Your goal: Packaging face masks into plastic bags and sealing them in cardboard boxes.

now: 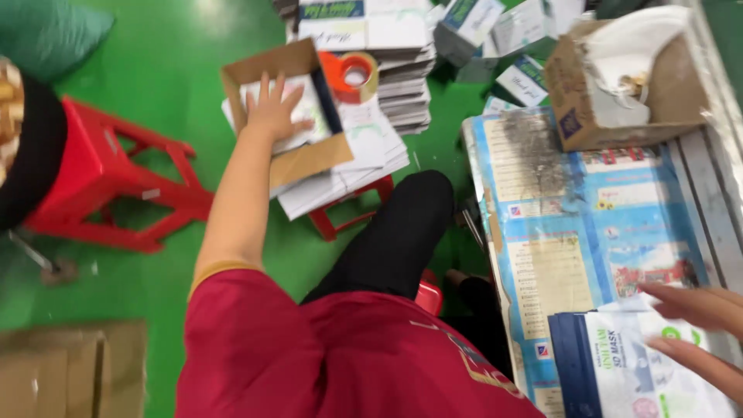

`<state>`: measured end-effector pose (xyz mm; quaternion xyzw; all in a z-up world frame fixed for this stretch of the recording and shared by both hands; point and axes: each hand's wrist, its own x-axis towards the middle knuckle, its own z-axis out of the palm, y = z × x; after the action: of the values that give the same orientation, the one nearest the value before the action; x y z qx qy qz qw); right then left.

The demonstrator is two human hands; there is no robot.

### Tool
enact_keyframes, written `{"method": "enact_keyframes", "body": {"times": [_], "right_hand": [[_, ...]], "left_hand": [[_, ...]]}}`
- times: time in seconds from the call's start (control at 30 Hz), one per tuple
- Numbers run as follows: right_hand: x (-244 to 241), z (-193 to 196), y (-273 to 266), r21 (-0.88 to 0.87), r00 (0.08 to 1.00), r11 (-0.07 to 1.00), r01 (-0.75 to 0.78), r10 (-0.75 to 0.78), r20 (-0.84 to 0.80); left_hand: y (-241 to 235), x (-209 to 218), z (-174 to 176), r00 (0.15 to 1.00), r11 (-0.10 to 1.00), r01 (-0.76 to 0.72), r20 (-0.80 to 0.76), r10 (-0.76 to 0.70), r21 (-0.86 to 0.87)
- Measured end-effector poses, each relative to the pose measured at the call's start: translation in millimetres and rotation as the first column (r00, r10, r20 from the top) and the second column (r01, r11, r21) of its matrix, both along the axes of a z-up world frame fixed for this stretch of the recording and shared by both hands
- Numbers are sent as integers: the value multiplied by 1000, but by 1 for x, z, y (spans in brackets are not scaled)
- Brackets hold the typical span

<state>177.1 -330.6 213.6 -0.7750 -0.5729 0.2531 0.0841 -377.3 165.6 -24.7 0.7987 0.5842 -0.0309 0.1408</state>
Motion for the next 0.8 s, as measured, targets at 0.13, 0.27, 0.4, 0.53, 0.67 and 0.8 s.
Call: {"method": "enact_keyframes", "body": {"times": [0.13, 0.27, 0.4, 0.53, 0.67, 0.8], "right_hand": [[-58, 32, 103, -50, 955, 957, -286, 289, 66], [-140, 27, 213, 25, 904, 913, -407, 406, -134], [-217, -122, 347, 162, 718, 895, -416, 433, -545], [-293, -241, 440, 323, 844, 917, -234, 356, -401], [-341, -219, 457, 366, 841, 830, -421, 509, -186], [-349, -208, 454, 444, 683, 586, -678, 725, 86]], "left_hand": [[-42, -41, 51, 924, 881, -111, 375, -79, 459], [-36, -100, -11, 597, 743, -601, 784, 173, 294], [-49, -47, -38, 582, 715, -682, 708, 400, 157], [-82, -1, -55, 911, 955, -160, 409, 46, 251], [-125, -9, 63, 961, 953, 183, 247, -122, -240], [-142, -12, -22, 964, 945, 264, -91, -250, 193]]}}
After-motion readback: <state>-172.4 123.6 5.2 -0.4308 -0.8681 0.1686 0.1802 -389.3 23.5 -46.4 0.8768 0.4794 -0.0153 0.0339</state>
